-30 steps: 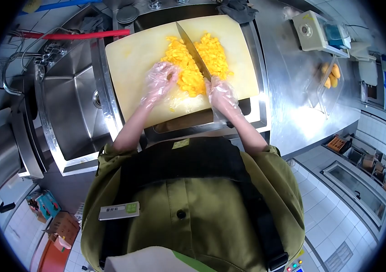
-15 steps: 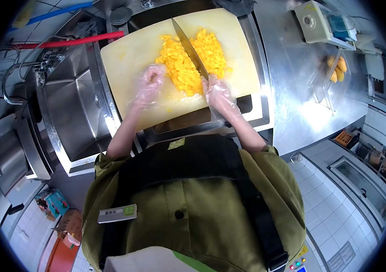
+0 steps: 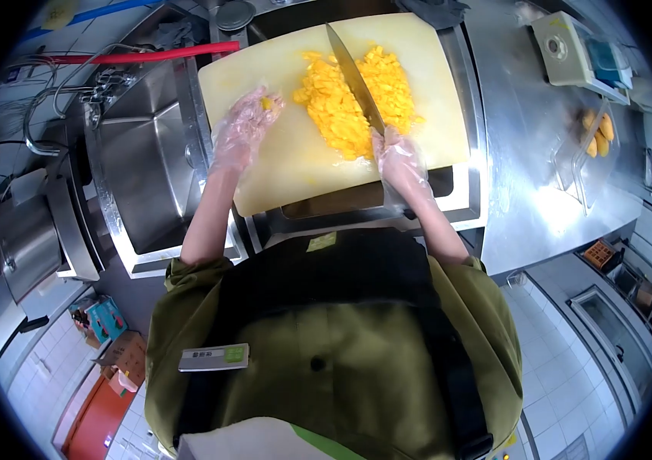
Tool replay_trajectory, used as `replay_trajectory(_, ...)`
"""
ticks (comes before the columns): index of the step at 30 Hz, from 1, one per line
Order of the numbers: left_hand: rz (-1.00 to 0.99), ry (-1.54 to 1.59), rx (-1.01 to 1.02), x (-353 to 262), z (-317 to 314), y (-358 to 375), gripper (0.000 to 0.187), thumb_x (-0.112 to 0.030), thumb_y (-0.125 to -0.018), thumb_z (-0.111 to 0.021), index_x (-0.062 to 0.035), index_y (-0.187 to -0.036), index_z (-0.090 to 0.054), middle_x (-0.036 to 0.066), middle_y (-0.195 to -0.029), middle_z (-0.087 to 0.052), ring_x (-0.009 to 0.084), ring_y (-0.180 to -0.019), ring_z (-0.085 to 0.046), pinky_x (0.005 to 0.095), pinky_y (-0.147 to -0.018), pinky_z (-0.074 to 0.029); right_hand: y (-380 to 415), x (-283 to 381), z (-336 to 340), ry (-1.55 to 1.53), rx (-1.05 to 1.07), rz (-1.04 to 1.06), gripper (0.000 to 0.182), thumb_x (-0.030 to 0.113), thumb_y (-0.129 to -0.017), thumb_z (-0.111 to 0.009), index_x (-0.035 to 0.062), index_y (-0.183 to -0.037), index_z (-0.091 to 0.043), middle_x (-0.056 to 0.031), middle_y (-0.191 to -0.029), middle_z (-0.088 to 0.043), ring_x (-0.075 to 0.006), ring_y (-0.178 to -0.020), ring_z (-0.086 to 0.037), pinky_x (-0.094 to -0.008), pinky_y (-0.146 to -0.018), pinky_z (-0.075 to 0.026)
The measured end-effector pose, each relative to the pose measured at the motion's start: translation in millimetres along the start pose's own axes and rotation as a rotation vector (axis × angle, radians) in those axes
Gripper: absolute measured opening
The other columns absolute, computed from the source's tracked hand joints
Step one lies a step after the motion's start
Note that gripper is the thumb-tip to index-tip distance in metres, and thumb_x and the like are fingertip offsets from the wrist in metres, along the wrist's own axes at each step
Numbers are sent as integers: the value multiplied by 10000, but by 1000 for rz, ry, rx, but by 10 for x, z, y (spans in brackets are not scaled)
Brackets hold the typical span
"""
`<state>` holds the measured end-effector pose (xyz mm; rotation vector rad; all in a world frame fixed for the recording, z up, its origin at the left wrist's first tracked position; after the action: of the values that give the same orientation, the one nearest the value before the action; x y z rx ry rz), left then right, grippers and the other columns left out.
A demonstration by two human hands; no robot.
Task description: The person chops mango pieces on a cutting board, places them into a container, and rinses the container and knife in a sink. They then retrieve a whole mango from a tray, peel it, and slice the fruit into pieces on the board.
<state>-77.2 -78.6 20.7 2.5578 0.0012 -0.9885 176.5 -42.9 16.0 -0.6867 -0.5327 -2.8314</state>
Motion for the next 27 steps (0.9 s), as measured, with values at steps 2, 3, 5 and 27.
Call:
replay_trajectory(2,-192,-293,67,-77,87,-100,370,-90,-821,-562,39,-1140,-428,188,-1100,-497,256,-1051,-500,330,-943,-404,-7,-35,-27,1,-18,17,300,296,-879,-434,11,-829,-514,-227,-708,-565,-368,-691,-573,-430,-612,-447)
replay_trajectory(3,-266,-438,82,-132,113,-200,361,-98,-816,-571,30,-1131,-450,177,-1109,-500,238,-1046,-505,314,-931,-408,-2,9,19,23,-18,17,292,283,-877,-443,7,-813,-513,-222,-685,-561,-374,-665,-567,-436,-593,-442)
replay_trajectory(5,-399,-720,70,-289,172,-424,342,-114,-803,-590,10,-1108,-497,151,-1125,-506,202,-1032,-515,280,-901,-420,0,54,61,19,-15,24,286,274,-875,-451,4,-802,-513,-221,-667,-558,-375,-646,-564,-436,-579,-440)
replay_trajectory(27,-265,-1099,-108,27,-291,-1002,368,-235,-883,-426,-69,-1210,-438,80,-1116,-552,200,-1025,-522,278,-857,-392,368,562,-239,-248,-119,-288,314,261,-895,-343,30,-839,-548,-217,-748,-582,-382,-735,-566,-470,-647,-435)
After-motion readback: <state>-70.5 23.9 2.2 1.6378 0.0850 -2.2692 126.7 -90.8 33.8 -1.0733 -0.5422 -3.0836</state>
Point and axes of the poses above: each hand's wrist, its own y-axis away from the middle knuckle, its own z-axis out of the back of the hand, x = y × z, the point moved 5 cm from there along -y, towards the middle knuckle
